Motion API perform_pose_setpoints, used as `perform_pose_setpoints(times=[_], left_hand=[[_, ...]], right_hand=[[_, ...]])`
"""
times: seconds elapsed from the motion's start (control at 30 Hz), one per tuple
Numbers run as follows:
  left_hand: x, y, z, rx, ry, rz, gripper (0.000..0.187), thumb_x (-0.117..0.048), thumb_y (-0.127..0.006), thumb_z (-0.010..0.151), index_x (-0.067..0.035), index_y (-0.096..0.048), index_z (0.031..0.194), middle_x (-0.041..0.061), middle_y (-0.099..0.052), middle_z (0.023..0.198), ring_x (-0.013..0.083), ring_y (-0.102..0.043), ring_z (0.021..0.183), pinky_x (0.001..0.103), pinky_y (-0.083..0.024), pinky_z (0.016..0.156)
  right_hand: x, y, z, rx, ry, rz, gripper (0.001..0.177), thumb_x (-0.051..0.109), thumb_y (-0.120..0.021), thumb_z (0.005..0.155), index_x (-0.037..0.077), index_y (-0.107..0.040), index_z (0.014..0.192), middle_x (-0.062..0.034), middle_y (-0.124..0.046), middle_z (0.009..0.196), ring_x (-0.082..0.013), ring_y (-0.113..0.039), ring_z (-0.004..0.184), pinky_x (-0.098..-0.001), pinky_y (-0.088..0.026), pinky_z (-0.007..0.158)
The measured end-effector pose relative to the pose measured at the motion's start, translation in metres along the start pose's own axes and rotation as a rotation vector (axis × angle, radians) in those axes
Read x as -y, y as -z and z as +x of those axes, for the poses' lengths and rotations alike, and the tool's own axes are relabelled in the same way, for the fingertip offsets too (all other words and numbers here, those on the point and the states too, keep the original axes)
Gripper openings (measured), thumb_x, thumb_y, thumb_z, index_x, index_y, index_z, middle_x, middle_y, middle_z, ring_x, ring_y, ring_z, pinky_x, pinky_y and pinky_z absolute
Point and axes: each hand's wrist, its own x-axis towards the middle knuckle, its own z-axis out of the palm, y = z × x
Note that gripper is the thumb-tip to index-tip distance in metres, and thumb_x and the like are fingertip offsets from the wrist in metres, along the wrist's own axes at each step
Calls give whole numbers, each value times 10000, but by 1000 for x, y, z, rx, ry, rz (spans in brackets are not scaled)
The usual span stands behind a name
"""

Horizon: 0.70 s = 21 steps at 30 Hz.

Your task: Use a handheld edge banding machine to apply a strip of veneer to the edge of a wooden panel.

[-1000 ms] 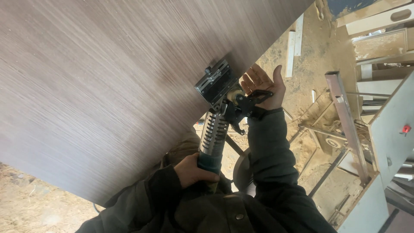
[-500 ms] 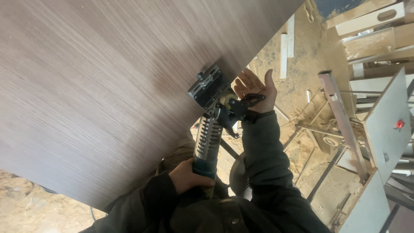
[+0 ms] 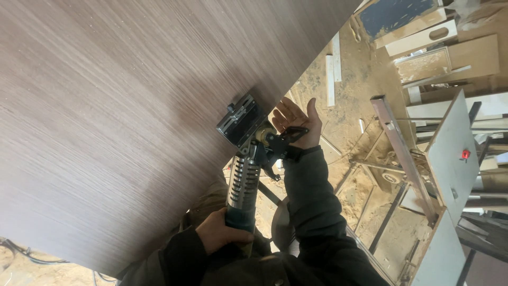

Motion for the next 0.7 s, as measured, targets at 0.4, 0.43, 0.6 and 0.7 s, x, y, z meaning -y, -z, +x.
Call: perform_pose_setpoints(times=[0.4, 0.43, 0.6, 0.7], left_hand=[[14, 0, -10, 38, -46, -50, 407, -173, -905, 678, -28, -741, 1021, 58, -782, 955, 155, -736, 889, 323, -601, 875], [10, -1, -11, 30, -33, -66, 407, -173, -905, 678, -28, -741, 1021, 58, -782, 955, 155, -736, 889, 323, -601, 875], [-7, 3, -14, -50, 61, -16, 465, -171, -891, 700, -31, -699, 1100, 70, -771, 971, 175, -735, 904, 336, -612, 868], [4, 0, -13, -27, 9, -56, 492, -163, -900, 688, -44, -698, 1120, 63, -765, 992, 167, -728, 921, 335, -606, 878]], right_hand=[[-8, -3, -3, 65, -20, 51, 869, 718, -525, 916, -37, -600, 1340, -121, -664, 1199, -262, -622, 1084, -404, -497, 995], [-7, -3, -2, 62, -42, 52, 869, 718, -525, 916, -37, -600, 1340, -121, -664, 1199, -262, -622, 1084, -404, -497, 995], [-16, 5, -2, 54, -28, 68, 898, 732, -508, 917, -59, -598, 1332, -143, -662, 1216, -272, -619, 1097, -404, -491, 1007], [-10, 5, -5, 24, -38, 51, 909, 737, -509, 915, -57, -590, 1348, -146, -654, 1244, -271, -612, 1114, -406, -491, 1018]])
